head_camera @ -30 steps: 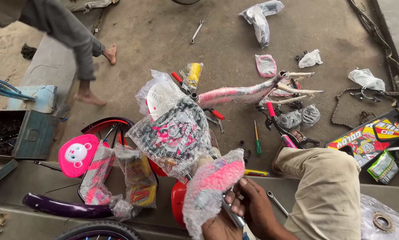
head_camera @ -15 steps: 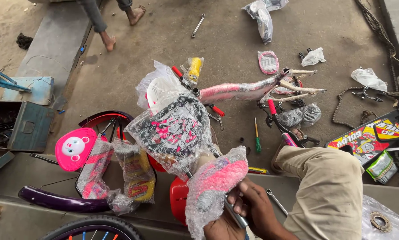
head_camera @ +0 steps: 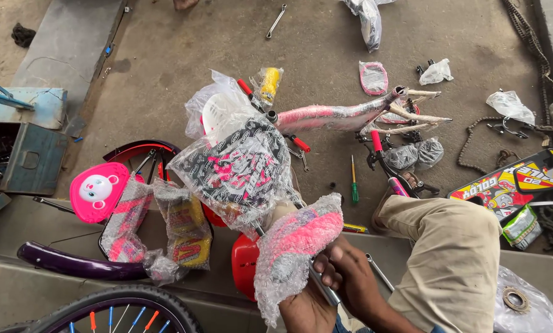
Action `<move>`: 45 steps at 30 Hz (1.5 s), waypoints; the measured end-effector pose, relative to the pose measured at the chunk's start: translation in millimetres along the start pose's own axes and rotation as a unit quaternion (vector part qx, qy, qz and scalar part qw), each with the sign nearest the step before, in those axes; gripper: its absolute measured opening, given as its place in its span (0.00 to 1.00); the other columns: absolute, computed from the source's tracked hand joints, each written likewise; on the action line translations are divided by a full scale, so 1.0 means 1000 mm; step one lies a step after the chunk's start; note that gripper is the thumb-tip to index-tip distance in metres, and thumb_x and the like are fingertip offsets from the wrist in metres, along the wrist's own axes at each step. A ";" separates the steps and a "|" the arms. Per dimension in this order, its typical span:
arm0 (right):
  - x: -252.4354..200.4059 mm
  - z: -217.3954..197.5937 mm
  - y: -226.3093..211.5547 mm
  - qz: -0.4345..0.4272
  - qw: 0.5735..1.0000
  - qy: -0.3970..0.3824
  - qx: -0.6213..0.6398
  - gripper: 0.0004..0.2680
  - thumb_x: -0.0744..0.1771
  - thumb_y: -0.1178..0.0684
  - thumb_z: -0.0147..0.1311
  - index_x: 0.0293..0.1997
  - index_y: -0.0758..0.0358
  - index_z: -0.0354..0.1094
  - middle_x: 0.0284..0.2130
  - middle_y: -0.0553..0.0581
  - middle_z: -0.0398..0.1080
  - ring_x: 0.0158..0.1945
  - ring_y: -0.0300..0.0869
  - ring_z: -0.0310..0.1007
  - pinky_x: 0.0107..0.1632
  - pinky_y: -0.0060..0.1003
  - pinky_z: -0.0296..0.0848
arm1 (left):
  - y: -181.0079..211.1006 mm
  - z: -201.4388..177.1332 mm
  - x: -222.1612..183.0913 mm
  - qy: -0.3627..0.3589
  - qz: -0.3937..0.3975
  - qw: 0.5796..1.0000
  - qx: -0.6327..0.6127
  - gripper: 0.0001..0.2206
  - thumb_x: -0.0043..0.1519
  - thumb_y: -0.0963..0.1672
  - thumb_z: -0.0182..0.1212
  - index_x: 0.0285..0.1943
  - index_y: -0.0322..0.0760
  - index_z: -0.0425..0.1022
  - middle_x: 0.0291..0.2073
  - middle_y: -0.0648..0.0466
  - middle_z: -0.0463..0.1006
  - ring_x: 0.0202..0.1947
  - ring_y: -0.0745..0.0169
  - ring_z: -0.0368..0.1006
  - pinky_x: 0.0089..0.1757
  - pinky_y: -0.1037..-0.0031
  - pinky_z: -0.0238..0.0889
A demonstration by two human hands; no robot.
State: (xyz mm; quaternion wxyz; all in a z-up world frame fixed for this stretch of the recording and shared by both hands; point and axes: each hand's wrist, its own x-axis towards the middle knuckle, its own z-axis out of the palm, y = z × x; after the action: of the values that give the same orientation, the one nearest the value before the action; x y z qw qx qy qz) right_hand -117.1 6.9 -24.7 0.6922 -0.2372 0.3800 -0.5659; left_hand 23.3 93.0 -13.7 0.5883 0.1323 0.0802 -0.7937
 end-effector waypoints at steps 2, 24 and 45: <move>0.006 0.002 -0.006 -0.010 1.000 0.002 0.029 0.13 0.73 0.47 0.45 0.47 0.73 0.64 0.30 0.61 0.73 0.23 0.34 0.67 0.25 0.25 0.63 | 0.003 0.033 0.053 -0.001 0.002 1.000 -0.002 0.24 0.63 0.54 0.50 0.56 0.29 0.64 0.35 0.48 0.69 0.33 0.56 0.68 0.38 0.66 0.65; 0.018 -0.008 -0.015 0.125 0.989 0.078 -0.023 0.06 0.68 0.56 0.55 0.42 0.70 0.70 0.22 0.54 0.71 0.16 0.31 0.65 0.16 0.23 0.58 | -0.017 0.035 0.077 0.002 0.027 0.994 0.102 0.19 0.67 0.53 0.52 0.55 0.36 0.69 0.38 0.55 0.71 0.37 0.64 0.68 0.40 0.74 0.64; 0.006 0.022 -0.056 0.094 0.985 0.031 -0.145 0.09 0.69 0.50 0.52 0.40 0.68 0.67 0.16 0.53 0.66 0.10 0.34 0.62 0.13 0.29 0.58 | -0.022 -0.012 0.069 0.046 0.207 0.778 0.591 0.11 0.76 0.44 0.47 0.54 0.30 0.70 0.39 0.52 0.71 0.36 0.66 0.65 0.38 0.73 0.64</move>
State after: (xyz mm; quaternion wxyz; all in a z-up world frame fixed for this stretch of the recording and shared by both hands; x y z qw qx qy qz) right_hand -132.9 -14.9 29.7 0.6886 -0.2805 0.4997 -0.4444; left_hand -15.0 39.9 -46.3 0.5399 0.5042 -0.4067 -0.5375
